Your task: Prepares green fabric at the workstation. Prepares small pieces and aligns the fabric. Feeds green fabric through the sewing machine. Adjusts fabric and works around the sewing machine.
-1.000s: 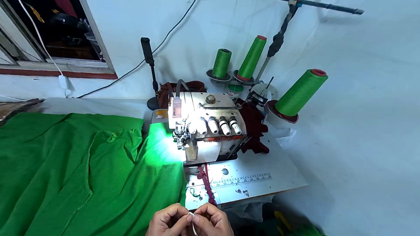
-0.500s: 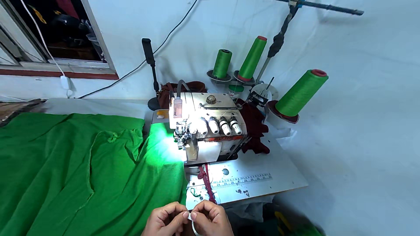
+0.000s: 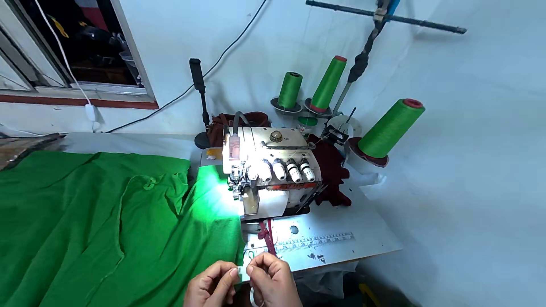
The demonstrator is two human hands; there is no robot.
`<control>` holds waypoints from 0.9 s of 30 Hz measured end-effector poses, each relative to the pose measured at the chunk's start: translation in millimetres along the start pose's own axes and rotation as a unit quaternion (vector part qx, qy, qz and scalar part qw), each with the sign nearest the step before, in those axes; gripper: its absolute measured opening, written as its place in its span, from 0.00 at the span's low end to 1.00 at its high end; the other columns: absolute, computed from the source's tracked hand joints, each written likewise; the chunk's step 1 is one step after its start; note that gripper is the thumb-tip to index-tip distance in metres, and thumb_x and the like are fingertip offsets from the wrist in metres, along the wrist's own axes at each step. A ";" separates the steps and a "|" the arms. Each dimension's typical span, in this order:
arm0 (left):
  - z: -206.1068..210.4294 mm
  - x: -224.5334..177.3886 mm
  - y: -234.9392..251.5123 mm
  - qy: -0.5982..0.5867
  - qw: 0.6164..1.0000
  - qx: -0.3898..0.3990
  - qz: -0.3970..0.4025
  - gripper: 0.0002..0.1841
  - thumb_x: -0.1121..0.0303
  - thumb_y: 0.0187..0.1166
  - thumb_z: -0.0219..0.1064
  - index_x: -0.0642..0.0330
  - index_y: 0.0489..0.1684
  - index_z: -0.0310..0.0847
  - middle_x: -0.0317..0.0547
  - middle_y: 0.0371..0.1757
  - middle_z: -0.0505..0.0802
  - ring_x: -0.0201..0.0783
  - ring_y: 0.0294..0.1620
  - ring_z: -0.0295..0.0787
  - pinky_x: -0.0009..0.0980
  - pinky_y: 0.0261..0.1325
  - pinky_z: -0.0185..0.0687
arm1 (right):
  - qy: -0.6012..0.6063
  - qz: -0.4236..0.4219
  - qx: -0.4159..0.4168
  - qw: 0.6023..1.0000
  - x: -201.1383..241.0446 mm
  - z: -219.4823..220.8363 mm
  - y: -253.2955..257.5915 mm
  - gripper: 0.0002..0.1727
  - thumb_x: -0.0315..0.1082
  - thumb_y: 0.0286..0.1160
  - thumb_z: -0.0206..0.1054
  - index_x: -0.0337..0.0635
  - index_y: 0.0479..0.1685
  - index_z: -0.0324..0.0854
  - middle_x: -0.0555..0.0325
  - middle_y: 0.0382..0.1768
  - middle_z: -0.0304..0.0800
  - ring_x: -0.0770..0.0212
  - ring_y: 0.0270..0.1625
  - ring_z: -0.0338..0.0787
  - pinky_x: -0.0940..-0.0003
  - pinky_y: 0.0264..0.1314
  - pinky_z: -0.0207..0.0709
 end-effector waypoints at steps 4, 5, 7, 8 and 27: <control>-15.2 -28.7 38.7 0.235 0.949 -0.071 0.199 0.11 0.65 0.82 0.63 0.63 0.46 0.88 0.41 0.43 0.91 0.24 0.41 0.87 0.20 0.46 0.86 | -0.076 -0.055 -0.006 0.996 41.2 -5.5 50.8 0.07 0.28 0.76 0.65 0.38 0.31 0.85 0.67 0.20 0.80 0.78 0.20 0.76 0.81 0.24 0.72; -17.6 -36.5 51.1 0.290 0.924 -0.090 0.232 0.13 0.62 0.81 0.62 0.60 0.44 0.89 0.41 0.44 0.91 0.27 0.43 0.87 0.23 0.48 0.85 | -0.086 -0.052 -0.013 0.995 50.3 -4.4 64.4 0.08 0.27 0.76 0.66 0.38 0.29 0.85 0.67 0.19 0.80 0.77 0.19 0.77 0.81 0.24 0.72; -21.8 -45.3 73.0 0.363 0.885 -0.105 0.272 0.13 0.60 0.79 0.60 0.55 0.41 0.91 0.40 0.45 0.92 0.32 0.47 0.89 0.28 0.52 0.86 | -0.118 -0.046 -0.017 0.992 62.2 -0.2 87.3 0.08 0.26 0.76 0.69 0.36 0.28 0.86 0.64 0.18 0.81 0.76 0.18 0.77 0.80 0.25 0.73; -23.4 -47.5 80.6 0.378 0.876 -0.104 0.280 0.13 0.61 0.78 0.60 0.54 0.42 0.92 0.39 0.46 0.92 0.33 0.49 0.89 0.30 0.54 0.86 | -0.141 -0.043 -0.017 0.989 65.3 2.0 96.1 0.09 0.26 0.75 0.70 0.36 0.27 0.85 0.63 0.19 0.82 0.75 0.20 0.78 0.79 0.27 0.75; -19.7 -36.6 92.2 0.436 0.817 -0.037 0.375 0.19 0.71 0.75 0.56 0.57 0.54 0.93 0.44 0.54 0.94 0.42 0.57 0.89 0.34 0.62 0.84 | -0.246 -0.012 -0.054 0.968 75.0 18.6 114.5 0.09 0.31 0.71 0.76 0.39 0.24 0.88 0.58 0.24 0.86 0.65 0.31 0.84 0.64 0.40 0.77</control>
Point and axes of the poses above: each hand's wrist, its own y-axis towards the middle knuckle, its own z-axis out of the palm, x = y × z, the point moved 3 cm from there along y, towards the middle knuckle
